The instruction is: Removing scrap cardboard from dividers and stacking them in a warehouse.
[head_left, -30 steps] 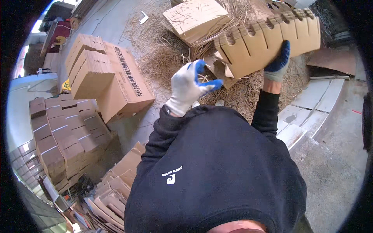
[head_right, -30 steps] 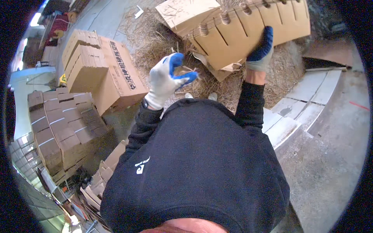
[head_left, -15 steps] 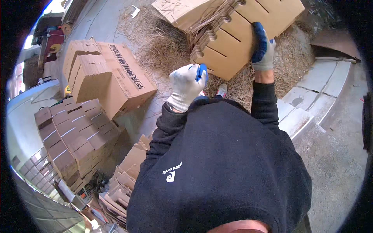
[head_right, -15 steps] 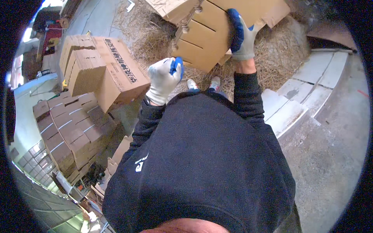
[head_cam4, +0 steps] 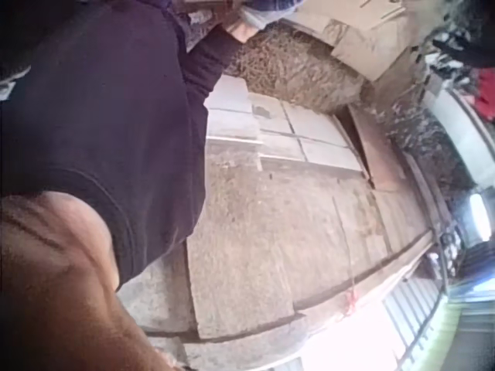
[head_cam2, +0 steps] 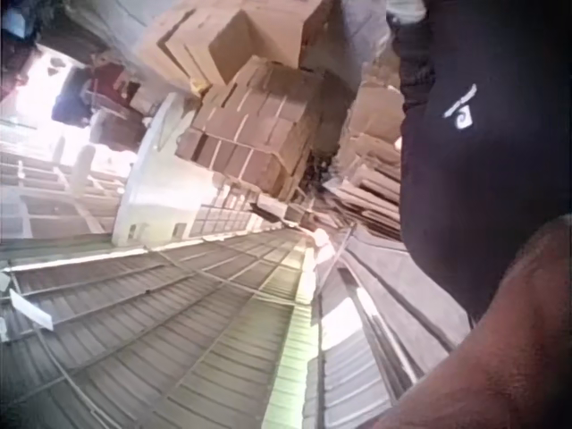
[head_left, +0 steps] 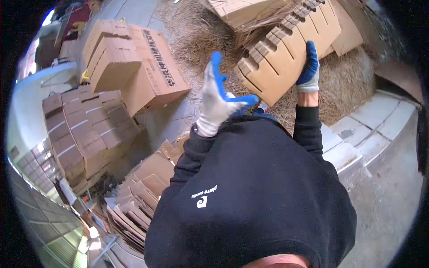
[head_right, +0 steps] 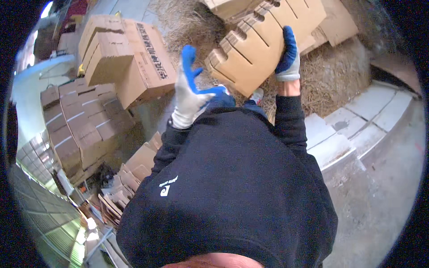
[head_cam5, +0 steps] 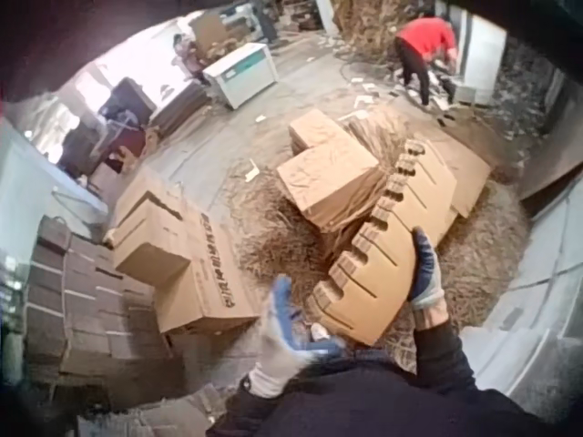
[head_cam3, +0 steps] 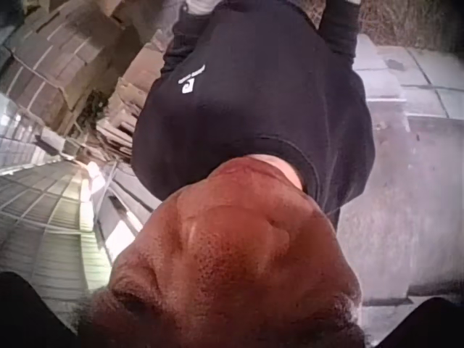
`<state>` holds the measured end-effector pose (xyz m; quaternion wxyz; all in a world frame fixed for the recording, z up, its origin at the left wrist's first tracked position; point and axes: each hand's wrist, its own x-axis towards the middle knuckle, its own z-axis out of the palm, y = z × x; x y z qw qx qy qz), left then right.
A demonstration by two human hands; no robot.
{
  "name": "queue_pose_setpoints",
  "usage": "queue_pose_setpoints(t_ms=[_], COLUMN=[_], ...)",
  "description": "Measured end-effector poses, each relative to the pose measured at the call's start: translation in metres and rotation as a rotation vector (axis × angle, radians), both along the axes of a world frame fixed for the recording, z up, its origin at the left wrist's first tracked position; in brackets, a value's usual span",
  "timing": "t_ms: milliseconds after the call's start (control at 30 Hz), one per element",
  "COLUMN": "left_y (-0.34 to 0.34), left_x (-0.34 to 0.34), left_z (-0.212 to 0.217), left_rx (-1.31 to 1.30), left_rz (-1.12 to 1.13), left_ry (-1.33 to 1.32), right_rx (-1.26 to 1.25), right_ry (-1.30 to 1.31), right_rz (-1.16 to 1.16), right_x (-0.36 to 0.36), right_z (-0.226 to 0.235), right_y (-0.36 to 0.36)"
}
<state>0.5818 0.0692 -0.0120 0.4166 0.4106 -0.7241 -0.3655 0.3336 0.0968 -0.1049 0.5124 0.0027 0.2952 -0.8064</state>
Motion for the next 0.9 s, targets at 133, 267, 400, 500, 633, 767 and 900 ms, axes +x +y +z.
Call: queue_pose_setpoints(t_ms=[133,267,400,500,633,767,900], left_y=[-0.017,-0.035,-0.088,-0.127,-0.170,-0.179,-0.170], left_x=[0.028,0.072,0.142,0.215,0.265,0.294,0.365], left_z=[-0.013,-0.039,-0.056,-0.044,0.015,0.000,-0.031], left_rx=[0.309,0.194,0.276,0.162,-0.016,-0.120,-0.065], left_rz=[-0.117,-0.087,-0.213,-0.102,0.091,0.370,0.496], left_ry=[-0.072,-0.120,-0.291,-0.021,0.074,0.058,0.013], right_rx=[0.044,0.068,0.042,-0.071,-0.255,-0.372,-0.418], right_ry=[0.000,0.292,0.856,0.826,1.036,1.199,1.409], right_rz=[0.061,0.106,0.139,0.276,0.440,0.565,0.947], right_x=[0.034,0.055,0.095,0.143,0.212,0.339,0.387], right_z=[-0.004,-0.015,-0.024,0.005,0.001,0.054,0.014], right_y=[-0.023,-0.061,-0.098,-0.137,-0.192,-0.230,-0.258])
